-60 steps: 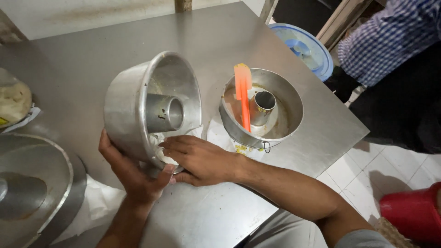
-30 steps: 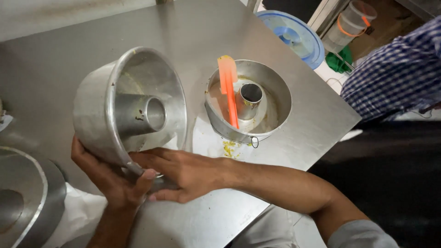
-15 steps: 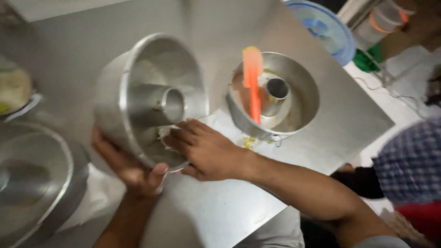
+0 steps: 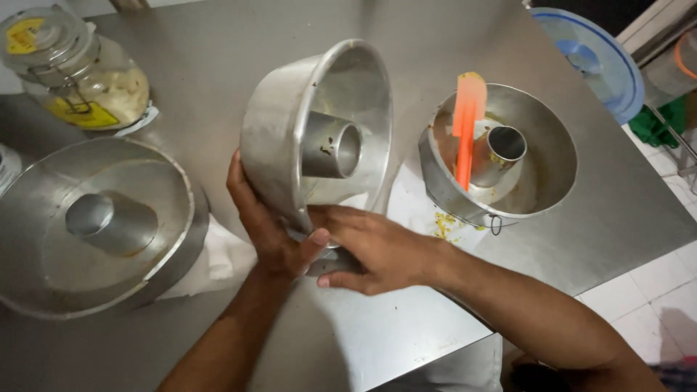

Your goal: Wiping the interior of multiple metal tube cake pans with a paper towel on a stainless steel workbench.

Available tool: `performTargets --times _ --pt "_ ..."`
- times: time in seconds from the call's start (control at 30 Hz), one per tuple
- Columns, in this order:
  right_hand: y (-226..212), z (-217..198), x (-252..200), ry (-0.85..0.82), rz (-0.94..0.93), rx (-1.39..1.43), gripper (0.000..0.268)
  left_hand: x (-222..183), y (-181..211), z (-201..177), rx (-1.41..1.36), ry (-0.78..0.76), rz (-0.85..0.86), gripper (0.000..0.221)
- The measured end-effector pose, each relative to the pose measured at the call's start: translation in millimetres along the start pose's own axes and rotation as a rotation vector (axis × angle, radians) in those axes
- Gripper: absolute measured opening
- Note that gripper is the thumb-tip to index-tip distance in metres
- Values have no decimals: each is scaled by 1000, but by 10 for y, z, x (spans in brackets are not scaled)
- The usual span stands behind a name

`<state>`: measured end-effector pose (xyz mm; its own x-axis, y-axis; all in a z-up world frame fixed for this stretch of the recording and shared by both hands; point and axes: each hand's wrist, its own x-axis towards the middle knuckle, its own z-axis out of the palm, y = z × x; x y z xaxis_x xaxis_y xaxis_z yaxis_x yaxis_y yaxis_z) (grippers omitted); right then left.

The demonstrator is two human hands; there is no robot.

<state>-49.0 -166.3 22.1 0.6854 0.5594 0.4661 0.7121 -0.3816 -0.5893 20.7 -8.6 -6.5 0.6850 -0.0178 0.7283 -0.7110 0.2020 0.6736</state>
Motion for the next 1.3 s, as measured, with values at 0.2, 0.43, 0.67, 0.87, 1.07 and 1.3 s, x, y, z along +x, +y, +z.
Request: performTargets --times 0.2,0.43,0.67,0.87,1.07,1.3 --pt "134 -59 -19 -77 83 -395 70 30 20 -43 -21 30 3 122" --pt "101 -39 6 -102 239 -494 48 45 80 -78 -101 -52 -33 133" --pt "119 39 -75 388 199 11 32 -43 82 -4 -11 -287 -19 149" --pt "276 52 -160 438 196 49 37 -50 49 45 -122 -307 -157 163" --pt "-41 -40 -1 438 130 96 36 -142 104 126 207 -265 -115 131" --pt "-46 33 -98 380 -19 110 23 -152 26 195 245 -40 248 107"
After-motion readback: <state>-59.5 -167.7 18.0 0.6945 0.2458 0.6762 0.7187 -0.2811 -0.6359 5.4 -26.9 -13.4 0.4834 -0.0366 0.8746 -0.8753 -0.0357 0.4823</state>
